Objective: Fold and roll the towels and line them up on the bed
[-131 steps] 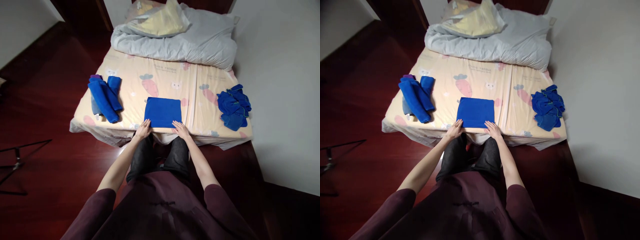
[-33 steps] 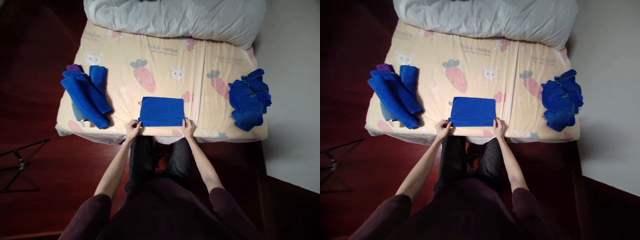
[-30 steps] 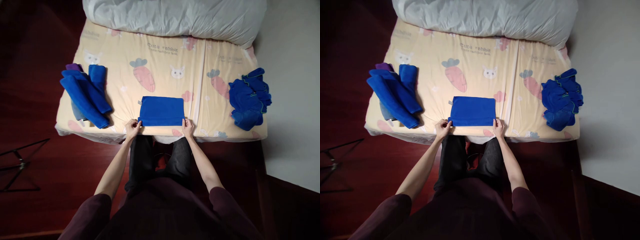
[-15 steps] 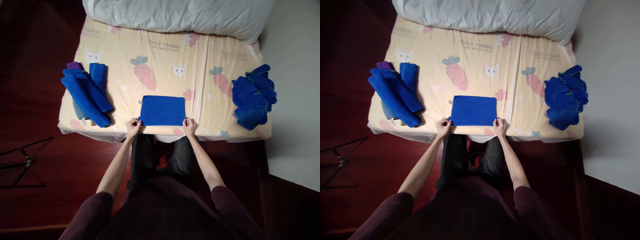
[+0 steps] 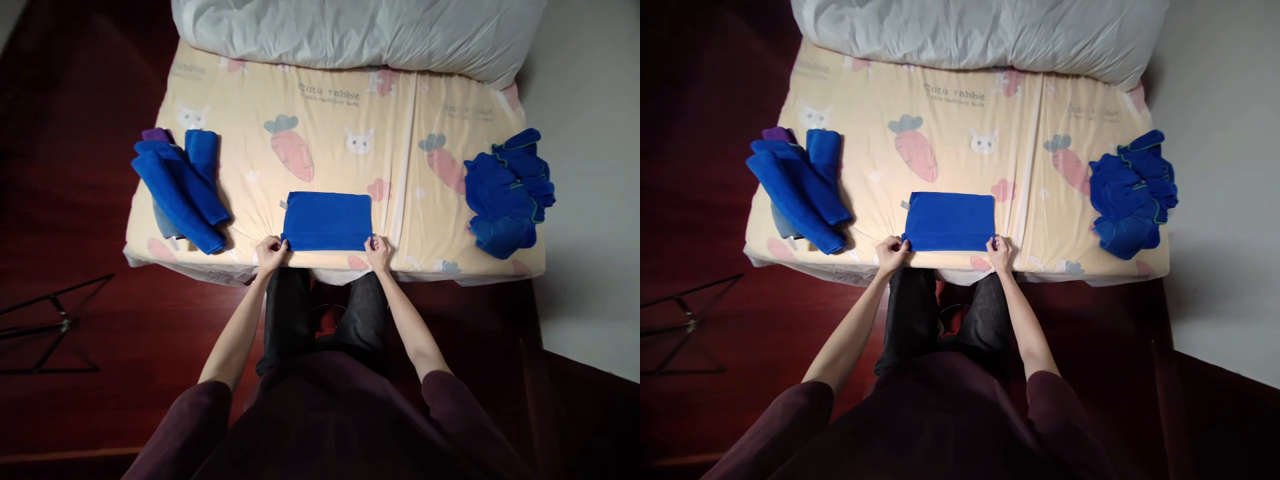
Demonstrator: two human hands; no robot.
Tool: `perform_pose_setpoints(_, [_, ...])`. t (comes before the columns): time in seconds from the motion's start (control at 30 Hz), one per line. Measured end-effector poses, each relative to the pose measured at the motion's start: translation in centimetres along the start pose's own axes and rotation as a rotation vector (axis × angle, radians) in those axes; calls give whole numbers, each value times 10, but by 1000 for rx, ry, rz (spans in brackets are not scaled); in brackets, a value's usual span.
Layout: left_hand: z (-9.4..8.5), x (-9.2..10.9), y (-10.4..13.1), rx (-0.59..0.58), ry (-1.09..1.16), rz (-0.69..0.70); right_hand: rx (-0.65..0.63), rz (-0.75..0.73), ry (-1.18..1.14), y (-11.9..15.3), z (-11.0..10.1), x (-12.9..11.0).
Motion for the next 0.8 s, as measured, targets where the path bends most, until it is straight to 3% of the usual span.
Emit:
perform_pose_setpoints(0.3, [0, 0, 0, 0, 14, 9, -10, 5, 56, 1, 0, -1])
perform_pose_setpoints(0.47, [1, -10, -5, -31, 65, -74, -51, 16, 112, -2, 0, -5])
perform_pose_setpoints(0.6, [-1, -2, -9, -62, 124, -119, -67, 17, 125, -9, -4, -17])
perform_pose_setpoints(0.7, [-4, 14, -11, -61, 35, -51, -133, 65, 156, -15, -3, -21])
perform_pose_setpoints(0.8, [-4, 36, -8, -91, -159, 145, -158, 68, 195, -19, -9, -23])
Point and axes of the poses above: each hand's wrist, its own y-axis away from the middle knuckle, its own z-axis out of the palm, x = y × z, the point moved 7 cm from there along -y, towards the middle knuckle, and after that the axes turned 5 degrees about -z, right-handed, at the moved point
